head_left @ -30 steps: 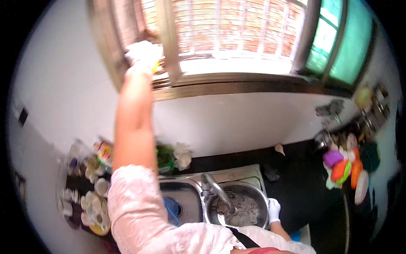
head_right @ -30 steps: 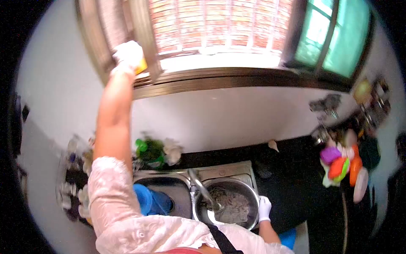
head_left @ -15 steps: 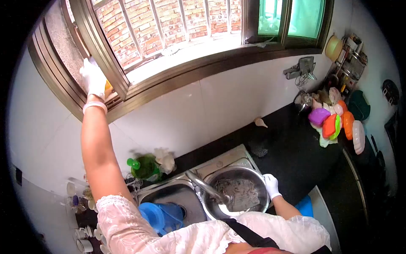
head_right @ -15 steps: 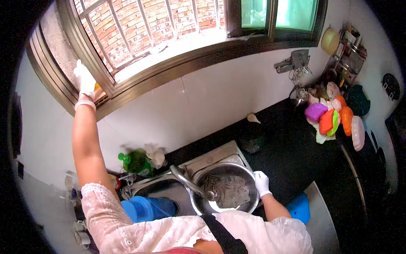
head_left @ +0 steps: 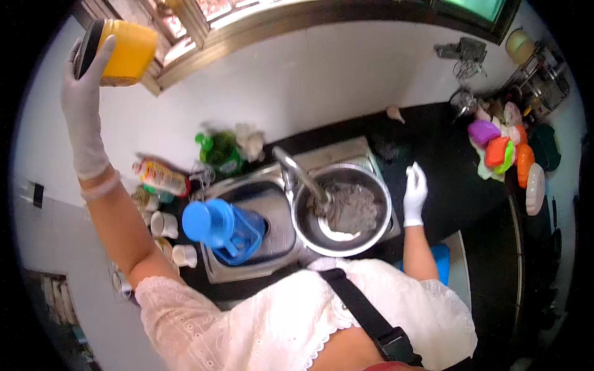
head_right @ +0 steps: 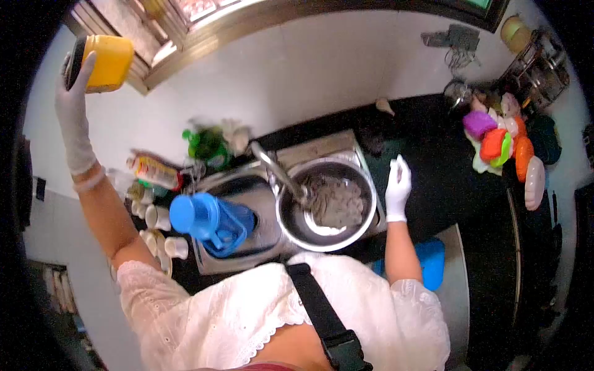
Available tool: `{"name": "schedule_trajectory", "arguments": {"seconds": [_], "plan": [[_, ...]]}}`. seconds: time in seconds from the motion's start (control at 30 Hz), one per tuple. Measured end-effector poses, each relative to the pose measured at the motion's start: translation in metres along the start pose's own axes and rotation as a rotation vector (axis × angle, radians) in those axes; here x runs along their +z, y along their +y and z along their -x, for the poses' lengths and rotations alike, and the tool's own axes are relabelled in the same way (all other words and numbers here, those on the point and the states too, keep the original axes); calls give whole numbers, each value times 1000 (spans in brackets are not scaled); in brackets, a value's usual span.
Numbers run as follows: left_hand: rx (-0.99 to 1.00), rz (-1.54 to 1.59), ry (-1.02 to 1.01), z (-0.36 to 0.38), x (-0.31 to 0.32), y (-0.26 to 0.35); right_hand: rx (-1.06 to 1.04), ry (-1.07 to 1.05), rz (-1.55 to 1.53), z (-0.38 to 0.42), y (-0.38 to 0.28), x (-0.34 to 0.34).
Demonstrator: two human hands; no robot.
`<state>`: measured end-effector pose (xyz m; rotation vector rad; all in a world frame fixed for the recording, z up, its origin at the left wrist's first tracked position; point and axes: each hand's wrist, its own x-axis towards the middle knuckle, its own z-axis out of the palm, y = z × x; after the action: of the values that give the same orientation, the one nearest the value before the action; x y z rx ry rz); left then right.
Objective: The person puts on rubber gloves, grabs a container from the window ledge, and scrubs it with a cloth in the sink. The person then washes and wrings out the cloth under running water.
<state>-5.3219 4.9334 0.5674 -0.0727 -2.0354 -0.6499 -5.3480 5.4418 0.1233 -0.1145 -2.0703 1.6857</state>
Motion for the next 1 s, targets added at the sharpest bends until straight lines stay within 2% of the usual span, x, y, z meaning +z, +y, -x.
{"name": "schedule_trajectory", "arguments": {"seconds": [0.03,0.1,0.17,0.23,0.3,0.33,0.37,0.43,0.47,0.5,0.57,0.63,0.7,0.73,0.77,0.83,0.9,0.97,1.0], "plan": [[11,71,-26,26,-1,19,-37,-49,-34,-3,-44,-5],[8,232,-115,94,18,70,57,-220,-329,1,-107,-12],[1,432,-204,162,52,99,201,-544,-775,12,-149,-11],[120,448,-350,211,88,121,442,-857,-1114,34,-168,-3],[260,578,-430,252,130,136,729,-851,-1433,67,-168,7],[216,600,-464,274,146,149,902,-803,-1506,75,-161,7],[165,625,-499,296,157,159,870,-756,-1594,80,-162,7],[4,615,-663,322,168,165,965,-770,-1823,85,-137,1],[-58,570,-784,324,167,163,1029,-650,-1525,84,-129,-2],[8,430,-945,323,169,156,1078,-534,-1216,83,-120,-10],[276,292,-915,328,176,148,1094,-541,-1260,77,-108,-12],[328,247,-932,328,178,144,1029,-498,-1166,76,-105,-10],[-26,308,-923,338,177,149,837,-515,-1141,76,-94,-5],[-278,397,-818,353,182,146,729,-502,-1046,76,-94,-6],[-482,483,-856,360,191,138,754,-488,-1087,75,-95,-6],[-833,579,-756,388,210,123,797,-456,-1170,69,-95,-2],[-1015,781,-698,383,201,125,892,-443,-1206,63,-86,-4],[-1063,1070,-585,375,178,134,1019,-431,-1242,59,-84,-12],[-1118,1116,-571,376,167,137,1014,-463,-1262,58,-81,-17]]}}
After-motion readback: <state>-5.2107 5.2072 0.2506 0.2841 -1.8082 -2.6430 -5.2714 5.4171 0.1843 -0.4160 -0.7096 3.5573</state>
